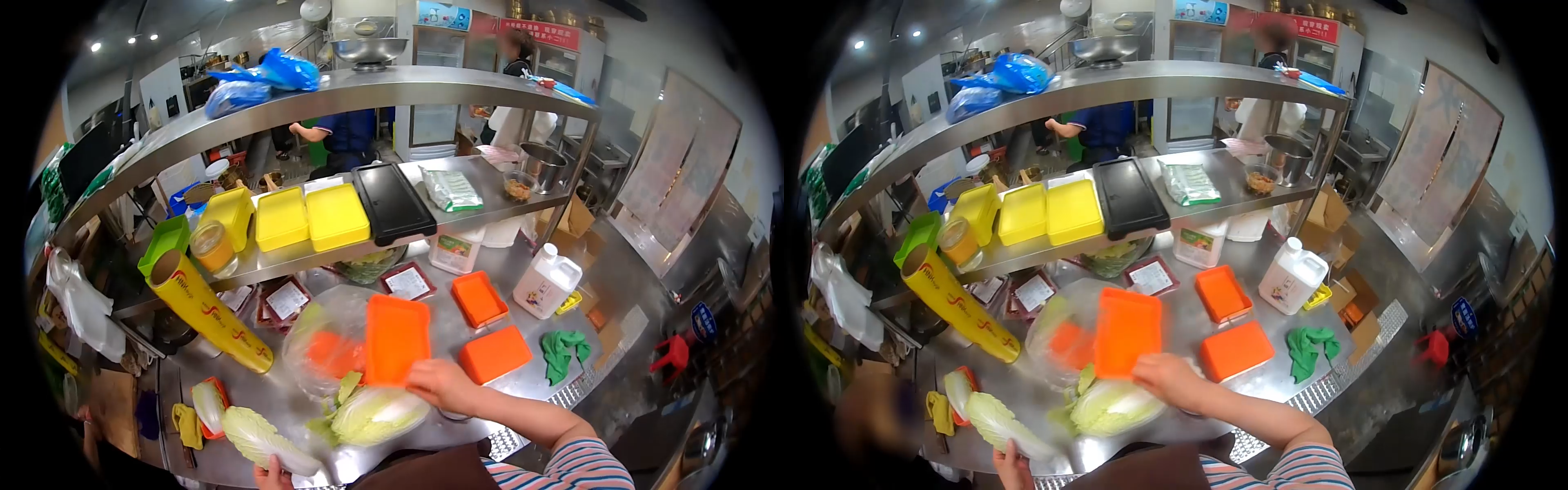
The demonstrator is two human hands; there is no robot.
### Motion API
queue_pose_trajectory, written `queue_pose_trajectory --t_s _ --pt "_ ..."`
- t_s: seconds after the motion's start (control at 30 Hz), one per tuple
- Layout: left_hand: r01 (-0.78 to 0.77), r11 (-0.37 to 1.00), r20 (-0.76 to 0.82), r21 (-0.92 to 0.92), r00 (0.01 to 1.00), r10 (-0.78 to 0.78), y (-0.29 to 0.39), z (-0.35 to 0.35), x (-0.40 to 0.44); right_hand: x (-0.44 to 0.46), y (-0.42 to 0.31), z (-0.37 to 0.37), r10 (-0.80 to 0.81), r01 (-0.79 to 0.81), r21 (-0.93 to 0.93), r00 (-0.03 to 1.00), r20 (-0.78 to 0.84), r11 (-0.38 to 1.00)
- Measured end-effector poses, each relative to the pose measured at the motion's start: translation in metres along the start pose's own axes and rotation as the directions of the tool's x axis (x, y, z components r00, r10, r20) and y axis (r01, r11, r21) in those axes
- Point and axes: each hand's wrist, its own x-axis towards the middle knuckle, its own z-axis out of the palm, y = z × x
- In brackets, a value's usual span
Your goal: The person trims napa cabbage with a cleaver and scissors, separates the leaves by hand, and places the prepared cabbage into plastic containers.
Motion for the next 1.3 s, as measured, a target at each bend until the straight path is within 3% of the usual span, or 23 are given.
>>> queue_pose_trajectory --t_s 0.07,0.1,0.13,0.2,0.27,0.33,0.4,0.5,0.63,0.67,0.77,0.83,0.87,0.93,0.97,1.0,1.07,1.13,1.17,1.2,1.23,1.27,1.3 --pt "-0.092 0.994 -0.091 -0.062 0.992 0.086 0.016 -0.017 0.010 0.012 -0.033 0.030 -0.281 0.282 0.027 0.959 -0.048 0.959" --pt "-0.117 0.989 -0.057 0.093 0.991 0.122 0.023 -0.038 0.019 0.020 -0.052 0.052 -0.326 0.332 0.086 0.942 -0.080 0.939" --pt "-0.113 0.989 -0.064 0.097 0.991 0.120 0.024 -0.052 0.026 0.028 -0.071 0.076 -0.367 0.381 0.144 0.923 -0.113 0.913" --pt "-0.345 0.929 -0.059 -0.136 0.939 0.340 0.042 -0.068 0.033 0.041 -0.102 0.127 -0.413 0.414 0.180 0.910 -0.048 0.892" --pt "-0.350 0.930 -0.033 -0.114 0.937 0.348 0.048 -0.100 0.038 0.051 -0.120 0.173 -0.458 0.444 0.221 0.889 0.017 0.869" --pt "-0.348 0.934 -0.039 -0.085 0.938 0.346 0.054 -0.118 0.038 0.054 -0.128 0.219 -0.464 0.464 0.092 0.807 0.366 0.881" --pt "-0.275 0.948 -0.076 -0.160 0.961 0.266 0.052 -0.129 0.040 0.043 -0.120 0.265 -0.489 0.493 0.055 0.832 0.263 0.868" --pt "-0.132 0.985 -0.009 -0.113 0.991 0.131 0.052 -0.141 0.041 0.016 -0.105 0.321 -0.289 0.354 -0.100 0.871 0.397 0.930" --pt "0.036 0.998 0.147 0.044 0.988 -0.042 0.037 -0.137 0.064 0.017 -0.136 0.287 -0.231 0.232 0.017 0.957 0.173 0.973" --pt "0.052 0.992 0.218 0.115 0.973 -0.076 0.031 -0.136 0.074 0.020 -0.147 0.275 -0.130 0.119 0.060 0.966 0.225 0.991" --pt "-0.028 0.974 0.299 0.223 0.953 -0.041 0.017 -0.104 0.092 0.017 -0.156 0.260 -0.091 0.085 0.063 0.991 0.097 0.994" --pt "-0.050 0.981 0.326 0.187 0.945 -0.014 0.014 -0.082 0.098 0.017 -0.159 0.249 0.174 -0.156 0.202 0.982 -0.072 0.967" --pt "-0.066 0.985 0.344 0.162 0.939 0.006 0.010 -0.075 0.102 0.022 -0.160 0.244 0.168 -0.152 0.205 0.984 -0.064 0.967" --pt "-0.055 0.988 0.388 0.145 0.922 -0.006 -0.004 -0.070 0.108 0.039 -0.158 0.236 0.505 -0.450 0.660 0.855 0.122 0.602" --pt "0.009 0.990 0.415 0.144 0.907 -0.069 -0.010 -0.066 0.107 0.047 -0.159 0.234 0.559 -0.488 0.758 0.805 0.199 0.432" --pt "0.073 0.987 0.444 0.145 0.887 -0.130 -0.016 -0.064 0.107 0.051 -0.152 0.237 0.560 -0.487 0.760 0.805 0.198 0.430" --pt "0.104 0.978 0.460 0.182 0.870 -0.178 -0.027 -0.067 0.105 0.054 -0.134 0.254 0.488 -0.572 0.802 0.757 0.435 0.173" --pt "0.110 0.973 0.457 0.205 0.868 -0.194 -0.028 -0.069 0.103 0.048 -0.128 0.267 0.482 -0.549 0.819 0.770 0.417 0.167" --pt "-0.009 0.979 0.397 0.204 0.915 -0.074 -0.029 -0.072 0.101 0.045 -0.126 0.269 0.497 -0.578 0.794 0.754 0.430 0.190" --pt "-0.011 0.978 0.398 0.209 0.915 -0.075 -0.015 -0.066 0.097 0.045 -0.125 0.269 0.512 -0.605 0.768 0.738 0.440 0.212" --pt "-0.461 0.746 0.404 0.481 0.871 0.279 0.003 -0.062 0.093 0.045 -0.124 0.270 0.511 -0.601 0.772 0.740 0.438 0.208" --pt "-0.714 0.259 0.510 0.651 0.663 0.548 0.021 -0.056 0.090 0.046 -0.124 0.271 0.499 -0.593 0.787 0.741 0.450 0.171" --pt "-0.712 0.254 0.512 0.654 0.665 0.544 0.033 -0.050 0.092 0.046 -0.125 0.274 0.486 -0.587 0.798 0.741 0.465 0.132"
